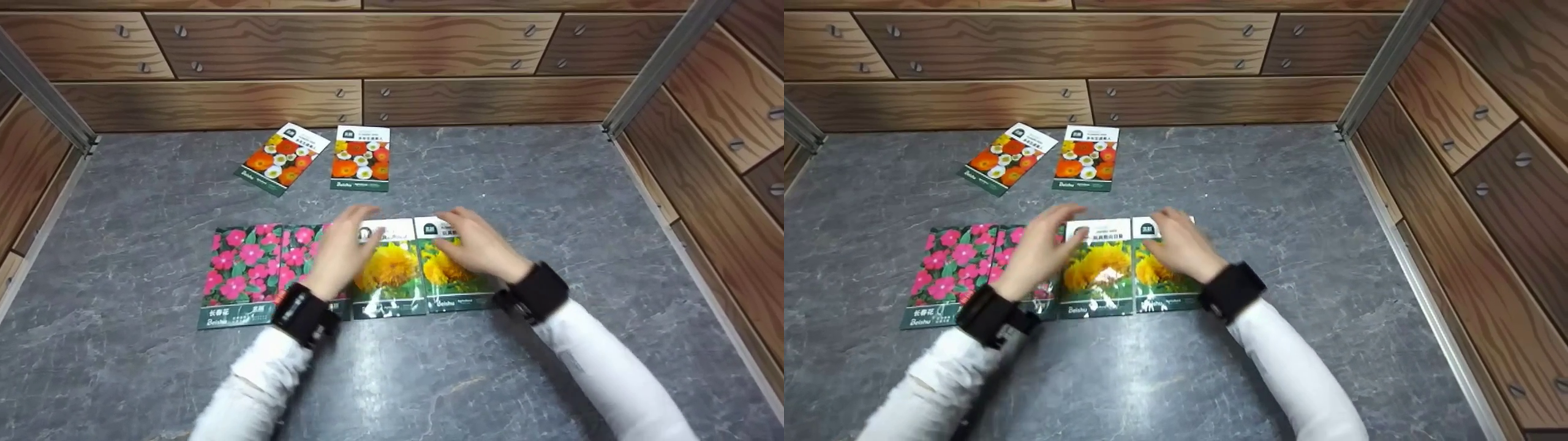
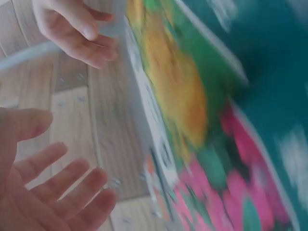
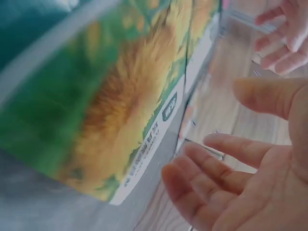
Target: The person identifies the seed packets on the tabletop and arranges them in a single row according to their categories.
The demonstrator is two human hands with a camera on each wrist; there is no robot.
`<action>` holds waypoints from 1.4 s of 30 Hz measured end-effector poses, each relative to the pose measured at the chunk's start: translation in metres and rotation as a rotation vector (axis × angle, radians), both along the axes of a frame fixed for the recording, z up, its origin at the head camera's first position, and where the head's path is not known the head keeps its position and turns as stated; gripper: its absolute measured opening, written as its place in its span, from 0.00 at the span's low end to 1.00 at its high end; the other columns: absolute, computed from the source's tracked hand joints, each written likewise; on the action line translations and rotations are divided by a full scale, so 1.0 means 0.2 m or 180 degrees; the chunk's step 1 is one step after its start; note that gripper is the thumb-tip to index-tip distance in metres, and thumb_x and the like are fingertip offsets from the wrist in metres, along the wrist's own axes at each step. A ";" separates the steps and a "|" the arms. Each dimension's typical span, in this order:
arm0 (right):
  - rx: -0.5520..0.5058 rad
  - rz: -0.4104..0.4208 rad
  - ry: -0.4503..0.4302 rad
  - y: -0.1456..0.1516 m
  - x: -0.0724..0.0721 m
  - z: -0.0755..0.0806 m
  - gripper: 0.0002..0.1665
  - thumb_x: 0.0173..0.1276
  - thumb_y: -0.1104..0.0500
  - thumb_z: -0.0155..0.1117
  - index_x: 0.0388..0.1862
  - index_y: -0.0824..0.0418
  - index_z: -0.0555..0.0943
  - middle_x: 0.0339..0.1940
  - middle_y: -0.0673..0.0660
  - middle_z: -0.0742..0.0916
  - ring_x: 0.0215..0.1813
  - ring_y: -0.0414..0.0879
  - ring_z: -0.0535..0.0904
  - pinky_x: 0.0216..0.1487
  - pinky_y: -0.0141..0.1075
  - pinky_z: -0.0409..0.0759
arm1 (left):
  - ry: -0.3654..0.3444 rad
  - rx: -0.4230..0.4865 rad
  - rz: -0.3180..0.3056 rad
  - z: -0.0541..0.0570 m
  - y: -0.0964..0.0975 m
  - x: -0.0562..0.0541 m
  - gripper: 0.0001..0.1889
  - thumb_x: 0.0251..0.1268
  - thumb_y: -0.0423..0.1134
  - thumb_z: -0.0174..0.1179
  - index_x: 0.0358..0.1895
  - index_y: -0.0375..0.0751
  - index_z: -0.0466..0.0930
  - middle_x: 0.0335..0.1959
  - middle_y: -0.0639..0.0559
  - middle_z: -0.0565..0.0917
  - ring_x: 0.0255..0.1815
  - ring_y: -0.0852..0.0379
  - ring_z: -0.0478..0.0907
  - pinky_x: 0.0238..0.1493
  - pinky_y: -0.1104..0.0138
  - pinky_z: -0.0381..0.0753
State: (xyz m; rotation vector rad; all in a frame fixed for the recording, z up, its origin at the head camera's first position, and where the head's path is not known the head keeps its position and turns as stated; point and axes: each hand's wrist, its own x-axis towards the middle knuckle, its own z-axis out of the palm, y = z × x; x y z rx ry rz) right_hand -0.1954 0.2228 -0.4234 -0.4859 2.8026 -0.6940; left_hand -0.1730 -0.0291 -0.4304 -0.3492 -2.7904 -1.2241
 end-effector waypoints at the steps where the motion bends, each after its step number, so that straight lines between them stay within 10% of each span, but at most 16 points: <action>1: 0.0038 0.0054 -0.0023 -0.02 -0.03 0.01 0.38 0.79 0.49 0.62 0.80 0.65 0.67 0.79 0.72 0.73 0.80 0.67 0.68 0.82 0.63 0.67 | 0.0012 -0.0012 0.0053 0.00 -0.03 -0.02 0.22 0.78 0.41 0.62 0.69 0.39 0.78 0.70 0.39 0.81 0.68 0.40 0.81 0.72 0.49 0.81; 11: 0.0108 0.0324 -0.0139 -0.26 -0.36 0.04 0.37 0.81 0.50 0.60 0.81 0.67 0.66 0.81 0.69 0.71 0.84 0.64 0.64 0.87 0.57 0.61 | -0.0185 0.0049 0.0415 -0.06 -0.22 -0.26 0.23 0.79 0.42 0.60 0.71 0.36 0.76 0.69 0.35 0.81 0.56 0.37 0.82 0.62 0.47 0.82; 23: -0.0116 -0.0149 -0.0385 -0.44 -0.65 -0.02 0.38 0.81 0.51 0.58 0.82 0.67 0.64 0.81 0.68 0.72 0.83 0.60 0.68 0.86 0.51 0.65 | -0.0564 -0.0281 0.0679 -0.09 -0.23 -0.49 0.25 0.83 0.43 0.55 0.75 0.36 0.72 0.70 0.33 0.79 0.69 0.35 0.78 0.71 0.46 0.78; 30: -0.0389 -0.0343 -0.0439 -0.51 -0.69 -0.02 0.37 0.80 0.53 0.59 0.81 0.67 0.65 0.78 0.68 0.76 0.79 0.59 0.73 0.82 0.49 0.71 | -0.0580 -0.0523 0.0626 -0.09 -0.20 -0.54 0.24 0.83 0.42 0.55 0.75 0.37 0.73 0.69 0.33 0.81 0.66 0.35 0.81 0.71 0.47 0.79; 37: -0.1913 -0.1366 -0.1311 -0.56 -0.72 0.01 0.41 0.79 0.58 0.60 0.84 0.69 0.57 0.82 0.66 0.70 0.78 0.57 0.74 0.79 0.43 0.75 | -0.0684 -0.0700 0.0430 -0.08 -0.21 -0.54 0.24 0.81 0.40 0.55 0.74 0.38 0.74 0.70 0.35 0.81 0.70 0.35 0.79 0.73 0.45 0.78; 42: -0.2199 -0.1838 -0.1108 -0.61 -0.73 0.03 0.28 0.75 0.65 0.62 0.72 0.71 0.74 0.71 0.67 0.81 0.48 0.49 0.86 0.46 0.31 0.89 | -0.0704 -0.0707 0.0278 -0.08 -0.20 -0.52 0.24 0.82 0.40 0.54 0.76 0.41 0.73 0.73 0.36 0.79 0.73 0.36 0.77 0.74 0.44 0.77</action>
